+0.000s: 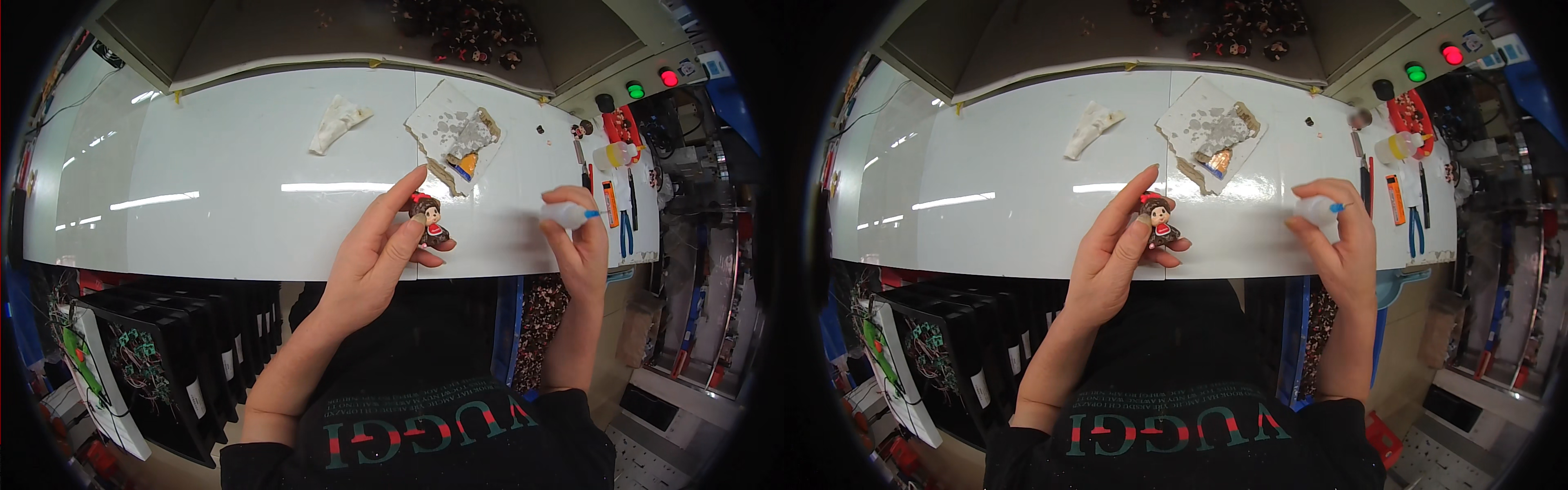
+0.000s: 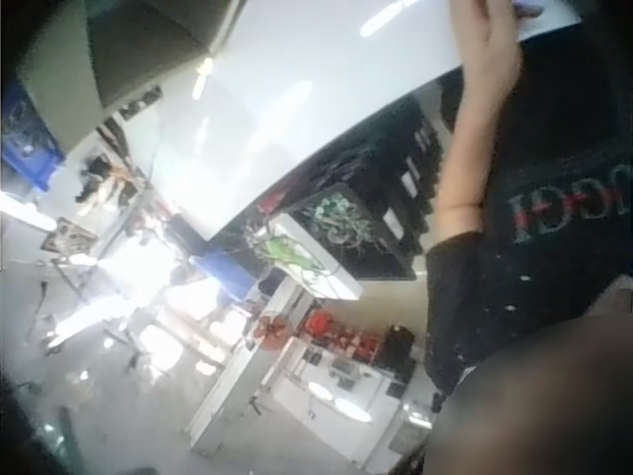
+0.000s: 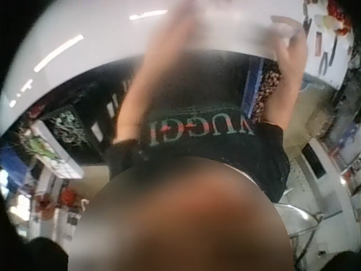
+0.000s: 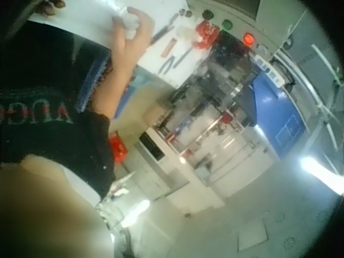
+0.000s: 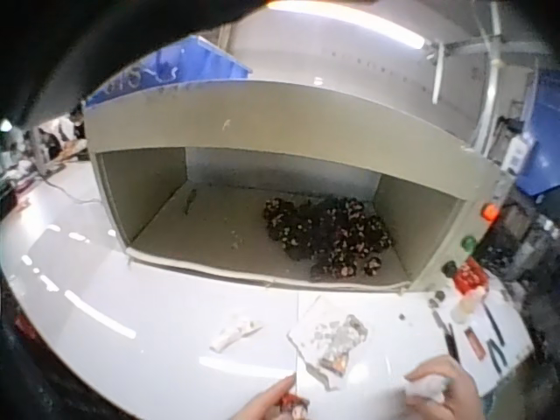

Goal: The person applies glue from a bottle to small figurine parts and assembles them together by hand.

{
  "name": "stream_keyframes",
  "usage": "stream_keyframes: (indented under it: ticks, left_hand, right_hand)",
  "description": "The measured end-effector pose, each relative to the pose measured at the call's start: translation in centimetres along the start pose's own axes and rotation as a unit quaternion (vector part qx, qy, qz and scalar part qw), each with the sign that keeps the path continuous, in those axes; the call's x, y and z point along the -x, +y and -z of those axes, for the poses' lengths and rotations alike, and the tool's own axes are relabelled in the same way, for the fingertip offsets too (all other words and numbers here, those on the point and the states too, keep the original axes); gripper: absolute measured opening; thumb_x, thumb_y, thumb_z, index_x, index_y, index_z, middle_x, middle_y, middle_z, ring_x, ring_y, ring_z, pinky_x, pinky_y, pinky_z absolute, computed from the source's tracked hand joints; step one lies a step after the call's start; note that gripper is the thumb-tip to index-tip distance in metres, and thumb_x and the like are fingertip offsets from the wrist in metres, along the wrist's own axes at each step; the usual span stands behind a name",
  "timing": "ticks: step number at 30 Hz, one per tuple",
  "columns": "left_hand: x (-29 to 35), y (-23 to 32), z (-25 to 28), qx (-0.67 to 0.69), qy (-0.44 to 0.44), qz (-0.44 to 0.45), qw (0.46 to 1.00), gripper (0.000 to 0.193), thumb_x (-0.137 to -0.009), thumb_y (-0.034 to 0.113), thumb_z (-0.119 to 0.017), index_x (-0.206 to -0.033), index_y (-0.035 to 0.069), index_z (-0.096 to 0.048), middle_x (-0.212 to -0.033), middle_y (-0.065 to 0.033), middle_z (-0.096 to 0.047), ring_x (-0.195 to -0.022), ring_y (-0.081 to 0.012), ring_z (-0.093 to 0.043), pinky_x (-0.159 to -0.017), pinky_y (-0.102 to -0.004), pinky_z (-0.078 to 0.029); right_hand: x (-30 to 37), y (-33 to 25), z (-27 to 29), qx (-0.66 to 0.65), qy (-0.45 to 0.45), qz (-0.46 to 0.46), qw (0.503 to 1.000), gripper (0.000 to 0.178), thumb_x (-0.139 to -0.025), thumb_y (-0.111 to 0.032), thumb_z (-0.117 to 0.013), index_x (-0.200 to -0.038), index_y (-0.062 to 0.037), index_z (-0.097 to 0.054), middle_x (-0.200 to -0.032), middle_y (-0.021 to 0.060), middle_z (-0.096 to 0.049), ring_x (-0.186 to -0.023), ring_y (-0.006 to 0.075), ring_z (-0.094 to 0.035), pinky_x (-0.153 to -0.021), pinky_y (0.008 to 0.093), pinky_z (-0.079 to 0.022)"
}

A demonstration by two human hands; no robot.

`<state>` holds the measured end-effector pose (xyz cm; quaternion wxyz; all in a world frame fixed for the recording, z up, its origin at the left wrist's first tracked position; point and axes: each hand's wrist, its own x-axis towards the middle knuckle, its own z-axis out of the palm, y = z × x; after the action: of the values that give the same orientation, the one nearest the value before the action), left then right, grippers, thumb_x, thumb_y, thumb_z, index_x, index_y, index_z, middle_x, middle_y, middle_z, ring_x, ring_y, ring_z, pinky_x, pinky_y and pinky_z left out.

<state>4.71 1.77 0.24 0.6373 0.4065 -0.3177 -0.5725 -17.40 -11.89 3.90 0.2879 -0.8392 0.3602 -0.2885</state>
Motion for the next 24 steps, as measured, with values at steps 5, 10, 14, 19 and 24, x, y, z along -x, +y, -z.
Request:
stream_keyframes:
  ticks: [5, 10, 14, 19, 24]
  left_hand:
    - [-0.2, 0.1, 0.0, -0.003, 0.000, 0.014, 1.000, 0.046, -0.099, 0.012, -0.036, -0.143, 0.004, -0.026, -0.114, -0.0122, -0.049, -0.093, -0.0194, -0.062, -0.072, -0.0256, -0.052]
    - [-0.2, 0.0, 0.2, -0.008, -0.008, 0.018, 1.000, 0.046, -0.099, 0.013, -0.036, -0.143, 0.005, -0.027, -0.115, -0.0122, -0.049, -0.089, -0.0182, -0.062, -0.072, -0.0254, -0.052]
    - [-0.1, -0.2, 0.0, -0.017, 0.005, -0.013, 1.000, 0.043, -0.099, 0.013, -0.039, -0.141, 0.006, -0.031, -0.115, -0.0110, -0.050, -0.092, -0.0167, -0.060, -0.076, -0.0270, -0.051]
    - [-0.3, -1.3, 0.0, -0.052, -0.007, -0.057, 0.997, 0.046, -0.097, 0.009, -0.041, -0.140, 0.003, -0.028, -0.125, -0.0132, -0.047, -0.099, -0.0184, -0.059, -0.079, -0.0278, -0.051]
    - [-0.4, -1.8, 0.1, -0.080, -0.008, -0.068, 0.994, 0.046, -0.096, 0.006, -0.043, -0.139, 0.002, -0.030, -0.124, -0.0123, -0.048, -0.103, -0.0180, -0.057, -0.084, -0.0296, -0.049]
  right_hand:
    - [1.4, -1.6, 1.1, -0.052, -0.017, 0.016, 0.998, 0.035, -0.067, -0.003, -0.076, -0.098, -0.0024, -0.060, -0.095, 0.0075, -0.057, -0.087, 0.0184, -0.055, -0.077, 0.0274, -0.043]
    - [1.6, -1.9, 1.2, -0.058, -0.021, 0.065, 0.996, 0.039, -0.063, -0.014, -0.083, -0.095, -0.0028, -0.061, -0.090, 0.0059, -0.058, -0.081, 0.0170, -0.054, -0.070, 0.0271, -0.043]
    - [1.5, -2.0, 1.1, -0.043, -0.040, 0.085, 0.995, 0.044, -0.062, -0.031, -0.083, -0.088, -0.0020, -0.063, -0.078, 0.0049, -0.058, -0.070, 0.0168, -0.054, -0.060, 0.0268, -0.041]
    - [1.5, -1.9, 1.0, -0.017, -0.072, 0.074, 0.995, 0.046, -0.064, -0.040, -0.081, -0.082, -0.0017, -0.063, -0.069, 0.0053, -0.055, -0.062, 0.0179, -0.052, -0.055, 0.0276, -0.039]
    - [1.1, -1.5, 0.5, 0.025, -0.111, 0.076, 0.991, 0.041, -0.065, -0.040, -0.079, -0.077, -0.0045, -0.063, -0.067, 0.0057, -0.054, -0.061, 0.0211, -0.052, -0.054, 0.0299, -0.039]
